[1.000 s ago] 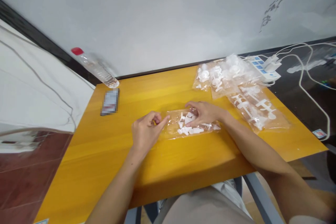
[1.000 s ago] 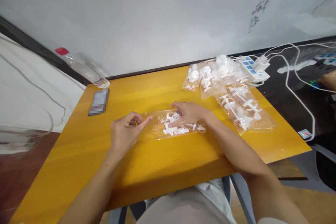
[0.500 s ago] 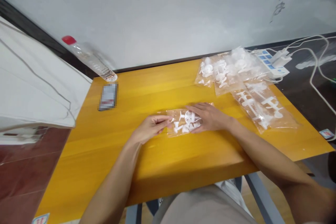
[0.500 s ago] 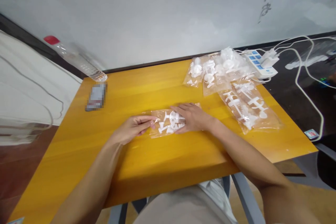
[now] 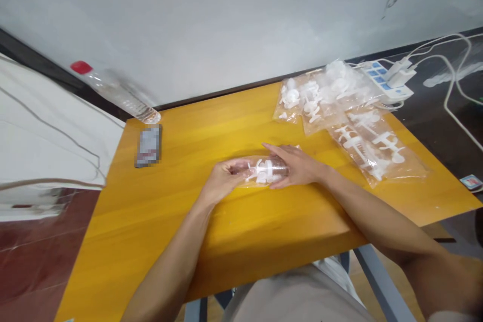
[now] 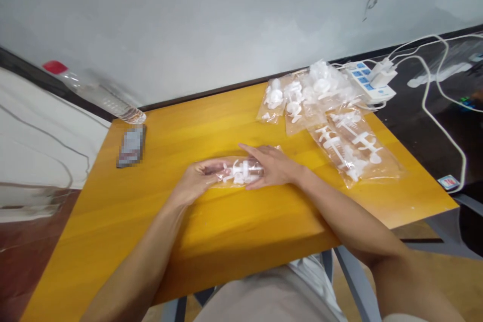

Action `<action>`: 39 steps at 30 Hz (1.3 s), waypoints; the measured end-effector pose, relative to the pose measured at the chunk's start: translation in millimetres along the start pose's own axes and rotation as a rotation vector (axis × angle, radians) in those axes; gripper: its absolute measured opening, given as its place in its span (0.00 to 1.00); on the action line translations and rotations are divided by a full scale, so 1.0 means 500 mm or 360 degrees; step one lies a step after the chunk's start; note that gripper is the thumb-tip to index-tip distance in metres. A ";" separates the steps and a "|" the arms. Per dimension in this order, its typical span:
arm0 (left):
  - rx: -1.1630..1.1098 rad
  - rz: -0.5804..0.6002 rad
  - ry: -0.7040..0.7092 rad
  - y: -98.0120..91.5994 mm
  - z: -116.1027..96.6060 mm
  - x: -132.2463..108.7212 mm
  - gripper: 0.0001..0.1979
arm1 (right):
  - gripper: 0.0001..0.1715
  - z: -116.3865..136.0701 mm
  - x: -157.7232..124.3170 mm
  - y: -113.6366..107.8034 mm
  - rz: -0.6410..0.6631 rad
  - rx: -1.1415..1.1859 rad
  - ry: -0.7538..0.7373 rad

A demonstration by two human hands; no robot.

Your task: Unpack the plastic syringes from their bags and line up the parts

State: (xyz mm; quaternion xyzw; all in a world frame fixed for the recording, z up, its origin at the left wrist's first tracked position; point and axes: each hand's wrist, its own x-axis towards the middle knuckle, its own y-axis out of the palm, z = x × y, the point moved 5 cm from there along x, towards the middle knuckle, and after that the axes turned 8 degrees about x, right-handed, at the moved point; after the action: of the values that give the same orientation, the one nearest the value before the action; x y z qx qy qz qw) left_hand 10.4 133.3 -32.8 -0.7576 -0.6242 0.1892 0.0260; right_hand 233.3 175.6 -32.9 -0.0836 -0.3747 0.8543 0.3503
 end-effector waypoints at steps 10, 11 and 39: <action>0.0439 -0.0584 0.0404 -0.057 -0.069 -0.070 0.14 | 0.73 -0.035 -0.007 -0.006 -0.0189 0.0378 0.0094; 0.0480 -0.0616 0.0423 -0.058 -0.074 -0.072 0.13 | 0.73 -0.036 -0.007 -0.006 -0.0225 0.0428 0.0081; -0.0089 -0.0301 0.0003 0.036 -0.047 -0.020 0.32 | 0.38 -0.038 -0.007 -0.010 -0.0551 0.0749 0.0135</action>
State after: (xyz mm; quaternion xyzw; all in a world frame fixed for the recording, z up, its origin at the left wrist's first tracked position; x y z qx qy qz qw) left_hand 33.4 124.5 -13.4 -0.6959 -0.6979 0.1677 0.0232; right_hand 246.2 186.8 -43.1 0.0293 -0.1599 0.8410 0.5160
